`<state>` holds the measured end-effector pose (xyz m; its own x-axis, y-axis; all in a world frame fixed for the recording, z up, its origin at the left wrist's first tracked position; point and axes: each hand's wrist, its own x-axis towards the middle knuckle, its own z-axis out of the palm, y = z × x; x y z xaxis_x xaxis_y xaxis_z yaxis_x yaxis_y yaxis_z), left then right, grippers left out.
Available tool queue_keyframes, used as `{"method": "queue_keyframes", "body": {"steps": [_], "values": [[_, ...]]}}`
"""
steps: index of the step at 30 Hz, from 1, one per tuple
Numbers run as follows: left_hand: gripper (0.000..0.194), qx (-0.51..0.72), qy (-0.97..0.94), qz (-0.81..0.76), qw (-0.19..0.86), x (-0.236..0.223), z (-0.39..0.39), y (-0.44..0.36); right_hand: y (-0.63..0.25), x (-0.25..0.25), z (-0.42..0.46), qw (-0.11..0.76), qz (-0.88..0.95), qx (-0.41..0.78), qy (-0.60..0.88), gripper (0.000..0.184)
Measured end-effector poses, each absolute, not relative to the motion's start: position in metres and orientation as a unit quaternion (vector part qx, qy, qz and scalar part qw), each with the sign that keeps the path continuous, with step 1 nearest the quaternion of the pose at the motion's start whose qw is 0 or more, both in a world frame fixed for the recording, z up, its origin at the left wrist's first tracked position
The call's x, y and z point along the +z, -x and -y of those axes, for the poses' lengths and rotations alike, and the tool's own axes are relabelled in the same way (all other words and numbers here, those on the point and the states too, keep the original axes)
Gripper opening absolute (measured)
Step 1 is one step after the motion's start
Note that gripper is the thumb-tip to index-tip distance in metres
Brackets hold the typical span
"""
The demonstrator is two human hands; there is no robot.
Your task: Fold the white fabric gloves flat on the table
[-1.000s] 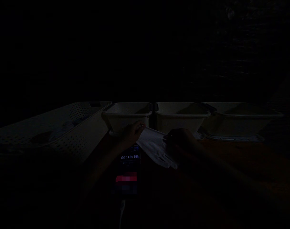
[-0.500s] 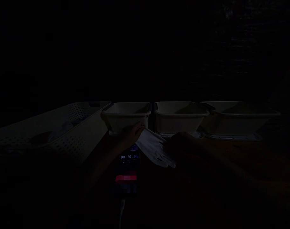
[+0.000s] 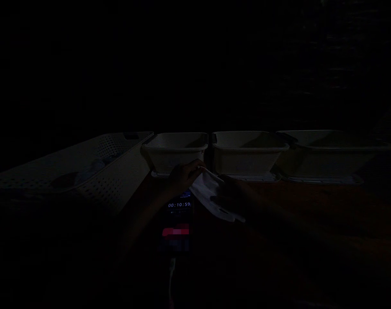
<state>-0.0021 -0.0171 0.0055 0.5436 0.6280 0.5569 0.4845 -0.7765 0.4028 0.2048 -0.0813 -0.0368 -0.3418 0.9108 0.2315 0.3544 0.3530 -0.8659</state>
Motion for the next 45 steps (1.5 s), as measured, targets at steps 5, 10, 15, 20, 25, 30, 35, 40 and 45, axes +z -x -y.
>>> {"method": "queue_keyframes", "body": {"steps": [5,10,15,20,25,30,35,40,45], "values": [[0.025,0.400,-0.842,-0.348,0.099,0.004,0.014,0.001,-0.203,-0.039,0.082,0.399,0.667,0.361,0.516,0.035],[0.026,0.414,-0.825,-0.364,0.128,0.002,0.009,0.002,-0.208,-0.023,0.085,0.429,0.629,0.432,0.484,0.041],[0.025,0.396,-0.828,-0.366,0.151,-0.001,0.005,0.001,-0.218,-0.010,0.076,0.393,0.666,0.344,0.533,0.041],[0.024,0.384,-0.831,-0.359,0.179,-0.004,0.004,-0.001,-0.219,-0.006,0.074,0.377,0.708,0.288,0.523,0.039],[0.027,0.357,-0.844,-0.351,0.192,-0.005,0.005,0.000,-0.219,-0.003,0.078,0.381,0.702,0.265,0.540,0.039],[0.027,0.352,-0.852,-0.339,0.189,-0.003,0.003,0.001,-0.224,-0.006,0.074,0.378,0.707,0.227,0.553,0.048],[0.028,0.365,-0.844,-0.319,0.228,-0.003,0.000,0.000,-0.229,-0.005,0.070,0.374,0.697,0.254,0.557,0.052],[0.031,0.337,-0.833,-0.327,0.292,-0.003,0.000,0.002,-0.242,-0.003,0.063,0.291,0.688,0.286,0.601,0.057],[0.025,0.268,-0.864,-0.323,0.279,-0.005,0.000,0.005,-0.255,-0.013,0.052,0.196,0.725,0.296,0.590,0.048]]}}
